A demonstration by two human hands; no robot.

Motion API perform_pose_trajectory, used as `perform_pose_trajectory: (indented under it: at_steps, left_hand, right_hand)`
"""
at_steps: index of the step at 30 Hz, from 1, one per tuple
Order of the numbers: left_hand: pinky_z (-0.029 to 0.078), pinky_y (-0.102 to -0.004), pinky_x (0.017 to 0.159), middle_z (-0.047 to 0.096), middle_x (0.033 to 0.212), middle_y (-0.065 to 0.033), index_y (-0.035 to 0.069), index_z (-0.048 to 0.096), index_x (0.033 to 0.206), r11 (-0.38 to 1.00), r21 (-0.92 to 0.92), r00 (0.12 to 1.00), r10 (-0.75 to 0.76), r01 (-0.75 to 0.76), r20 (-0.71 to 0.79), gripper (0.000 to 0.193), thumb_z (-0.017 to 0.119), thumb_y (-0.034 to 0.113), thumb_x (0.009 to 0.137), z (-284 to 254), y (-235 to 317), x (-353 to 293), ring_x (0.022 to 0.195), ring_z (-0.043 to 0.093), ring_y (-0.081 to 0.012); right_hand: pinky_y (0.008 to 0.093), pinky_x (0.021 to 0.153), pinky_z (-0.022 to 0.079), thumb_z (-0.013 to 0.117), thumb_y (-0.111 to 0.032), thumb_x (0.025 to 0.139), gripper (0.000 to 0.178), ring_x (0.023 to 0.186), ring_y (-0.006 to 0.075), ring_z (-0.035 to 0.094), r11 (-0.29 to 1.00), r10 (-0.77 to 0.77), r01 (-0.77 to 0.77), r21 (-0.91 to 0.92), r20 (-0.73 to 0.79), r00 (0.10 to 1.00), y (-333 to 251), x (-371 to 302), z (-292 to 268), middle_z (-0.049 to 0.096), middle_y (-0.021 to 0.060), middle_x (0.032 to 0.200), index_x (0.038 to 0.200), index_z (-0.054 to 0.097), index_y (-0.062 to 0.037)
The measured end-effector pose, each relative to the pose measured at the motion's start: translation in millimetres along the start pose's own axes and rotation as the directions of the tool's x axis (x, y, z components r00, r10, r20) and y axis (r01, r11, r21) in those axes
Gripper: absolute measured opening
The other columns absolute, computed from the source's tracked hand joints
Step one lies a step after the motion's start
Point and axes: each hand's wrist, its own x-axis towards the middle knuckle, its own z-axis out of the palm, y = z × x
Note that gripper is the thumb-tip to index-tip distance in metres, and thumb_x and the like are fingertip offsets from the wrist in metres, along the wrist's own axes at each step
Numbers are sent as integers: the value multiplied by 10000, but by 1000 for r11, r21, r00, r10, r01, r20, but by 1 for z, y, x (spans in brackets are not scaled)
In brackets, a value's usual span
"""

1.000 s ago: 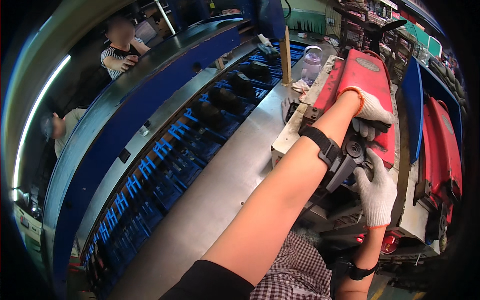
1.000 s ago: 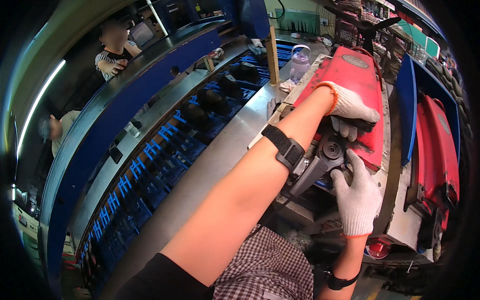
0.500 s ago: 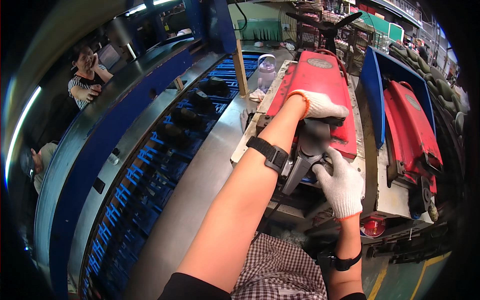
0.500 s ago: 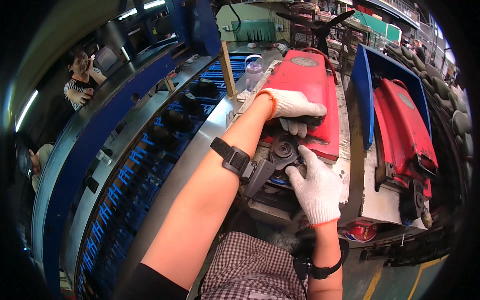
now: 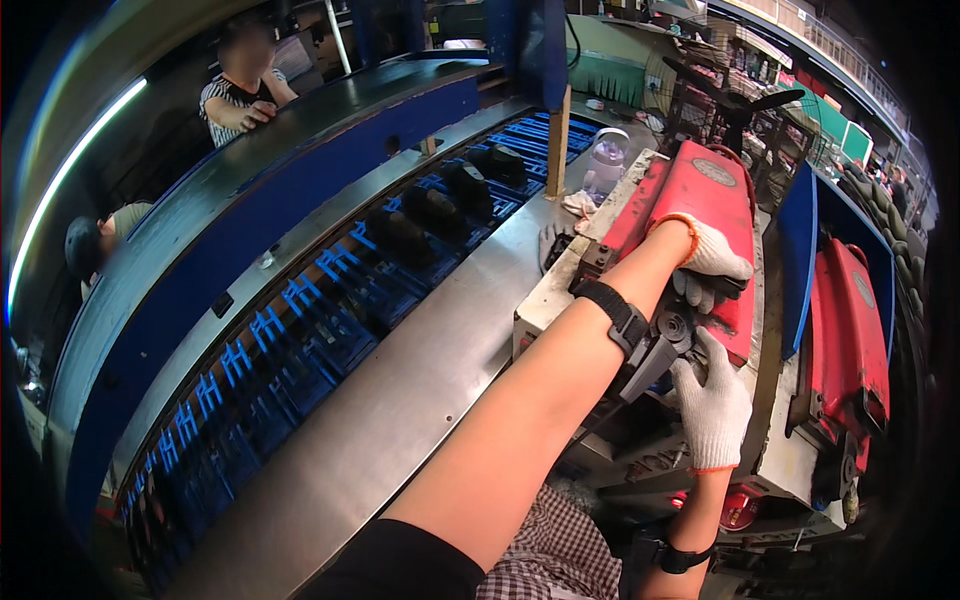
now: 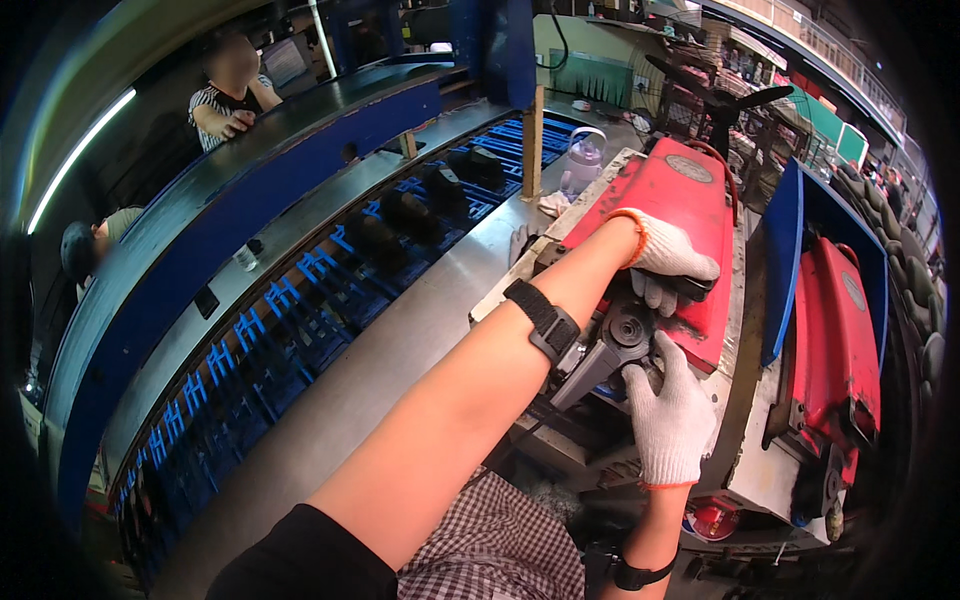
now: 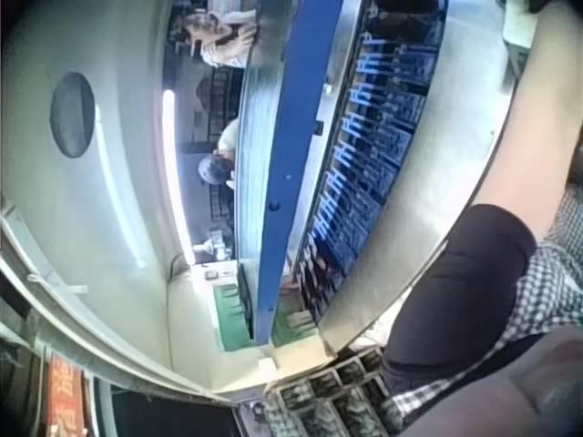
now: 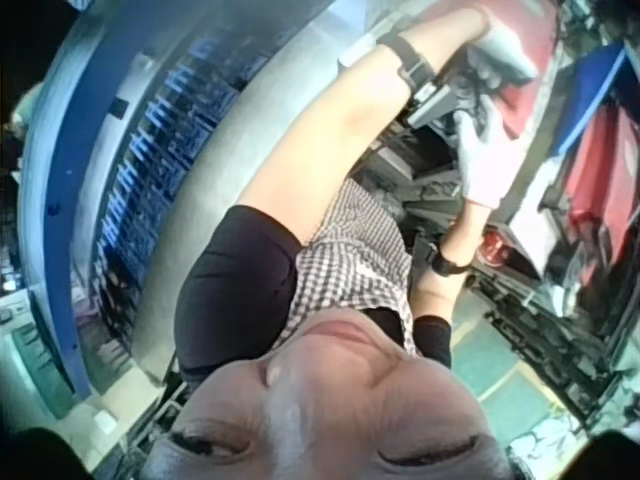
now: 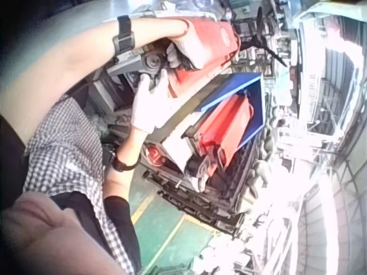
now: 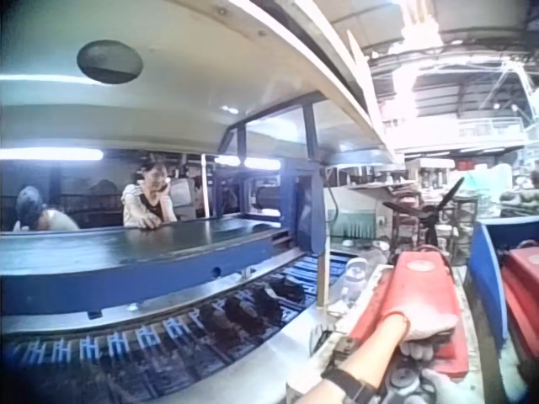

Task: Operating an industrial pressing machine to attach or shape shoe soles.

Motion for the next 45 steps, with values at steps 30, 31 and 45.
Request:
perform_pose_trajectory:
  at_steps: [30, 31, 45]
  left_hand:
    - [503, -474, 913, 733, 910, -91, 118, 748, 933, 773, 615, 281, 632, -159, -722, 215, 714, 307, 835, 44, -50, -48, 942, 704, -323]
    - [496, -476, 870, 743, 909, -105, 127, 748, 905, 653, 757, 365, 711, -23, -601, 275, 714, 386, 820, 61, -47, -38, 922, 716, -301]
    - [584, -399, 831, 789, 964, -172, 87, 837, 1031, 732, 674, 924, 183, 100, -336, 710, 695, 712, 726, 32, 7, -5, 882, 761, -277]
  right_hand:
    - [443, 908, 570, 772, -352, 901, 533, 1021, 354, 752, 997, -16, 19, 80, -44, 999, 13, 1, 4, 774, 190, 1113, 1385, 668, -154]
    - [444, 905, 569, 771, -350, 902, 532, 1014, 356, 752, 996, -9, 13, 87, -44, 999, 12, 3, 7, 774, 190, 1113, 1387, 668, -158]
    - [396, 1229, 348, 736, -303, 947, 758, 1470, 328, 484, 871, -46, 148, 468, -223, 974, 34, 19, -12, 524, 237, 1555, 1568, 443, 19]
